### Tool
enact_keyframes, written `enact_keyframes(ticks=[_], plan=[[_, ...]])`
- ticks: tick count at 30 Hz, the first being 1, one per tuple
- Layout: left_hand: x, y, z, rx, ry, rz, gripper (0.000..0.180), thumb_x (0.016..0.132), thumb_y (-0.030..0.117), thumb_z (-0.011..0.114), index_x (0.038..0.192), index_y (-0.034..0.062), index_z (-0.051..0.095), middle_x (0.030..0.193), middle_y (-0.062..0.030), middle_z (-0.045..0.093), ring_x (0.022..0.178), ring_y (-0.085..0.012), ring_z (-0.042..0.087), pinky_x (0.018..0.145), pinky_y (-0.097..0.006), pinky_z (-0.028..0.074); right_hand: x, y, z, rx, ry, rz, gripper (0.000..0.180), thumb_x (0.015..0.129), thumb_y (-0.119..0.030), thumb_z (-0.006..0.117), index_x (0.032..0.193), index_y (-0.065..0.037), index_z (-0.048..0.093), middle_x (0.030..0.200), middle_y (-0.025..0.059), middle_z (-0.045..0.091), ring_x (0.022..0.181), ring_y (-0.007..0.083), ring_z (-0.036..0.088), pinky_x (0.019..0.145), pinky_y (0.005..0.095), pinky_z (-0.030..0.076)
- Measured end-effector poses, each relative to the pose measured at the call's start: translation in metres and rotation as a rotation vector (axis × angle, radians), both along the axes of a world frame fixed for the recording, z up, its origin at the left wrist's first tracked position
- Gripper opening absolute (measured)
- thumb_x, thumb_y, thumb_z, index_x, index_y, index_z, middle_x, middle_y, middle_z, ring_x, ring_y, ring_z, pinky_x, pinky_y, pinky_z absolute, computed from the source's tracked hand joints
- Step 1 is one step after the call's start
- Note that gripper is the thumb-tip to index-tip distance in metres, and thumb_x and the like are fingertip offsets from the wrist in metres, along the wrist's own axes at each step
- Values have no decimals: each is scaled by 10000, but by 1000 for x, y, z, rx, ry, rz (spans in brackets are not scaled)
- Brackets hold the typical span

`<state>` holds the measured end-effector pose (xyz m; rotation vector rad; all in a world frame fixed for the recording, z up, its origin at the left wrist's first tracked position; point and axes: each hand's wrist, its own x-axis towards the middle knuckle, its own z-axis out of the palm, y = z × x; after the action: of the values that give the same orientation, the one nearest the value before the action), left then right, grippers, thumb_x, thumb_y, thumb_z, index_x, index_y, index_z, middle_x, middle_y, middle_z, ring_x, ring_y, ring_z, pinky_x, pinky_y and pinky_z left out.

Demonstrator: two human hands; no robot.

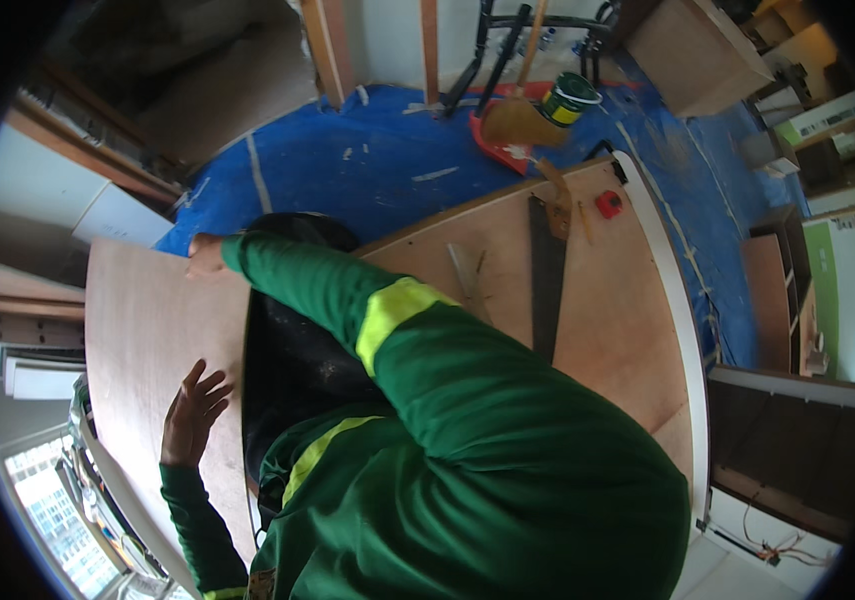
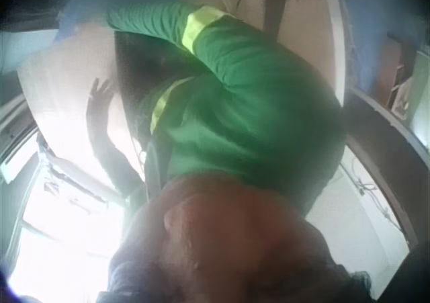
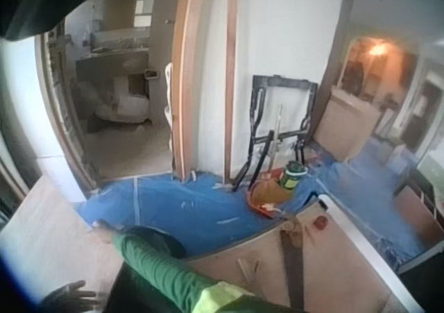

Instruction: The person kneels on a blue protective sheet and repeatedly places a large wooden panel onto a curved wooden surface, aligns it, and uses a small wooden block to tap the edges. The person lifts and repositions the panel multiple times to adjust fit.

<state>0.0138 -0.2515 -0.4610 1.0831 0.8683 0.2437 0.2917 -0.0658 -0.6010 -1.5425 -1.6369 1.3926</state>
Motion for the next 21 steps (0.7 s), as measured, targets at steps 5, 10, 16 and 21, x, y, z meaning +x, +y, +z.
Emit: enact_keyframes(ticks=[5,10,16,21], plan=[[12,-12,-13,122,154,46,725,1115,495,571,1641,23,409,1358,-136,648,1088,-187,670,996,-361,542,3,-27,3,26,-159,58,309,925,-256,749,1074,15,763,950,197,772,892,320,754,809,453,582],[2,-12,-8,319,369,-126,624,1139,446,542,1605,36,478,1105,-87,709,969,-163,679,871,-328,565,119,-162,83,534,168,-531,191,936,-190,749,1009,-13,746,1195,182,667,1113,355,673,944,455,558],[63,54,11,581,481,-440,454,1149,196,542,1567,21,525,1116,-160,722,1052,-254,699,1005,-391,562,400,-406,64,156,-488,-1205,464,1019,-346,744,1287,20,651,1048,119,752,874,206,699,793,377,589],[48,104,1,654,609,-277,494,1136,266,583,1596,100,513,1228,-183,714,1183,-271,692,1042,-424,543,298,-444,40,-94,-360,-881,603,971,-402,802,1367,10,609,1102,82,674,1021,213,656,953,348,534]])
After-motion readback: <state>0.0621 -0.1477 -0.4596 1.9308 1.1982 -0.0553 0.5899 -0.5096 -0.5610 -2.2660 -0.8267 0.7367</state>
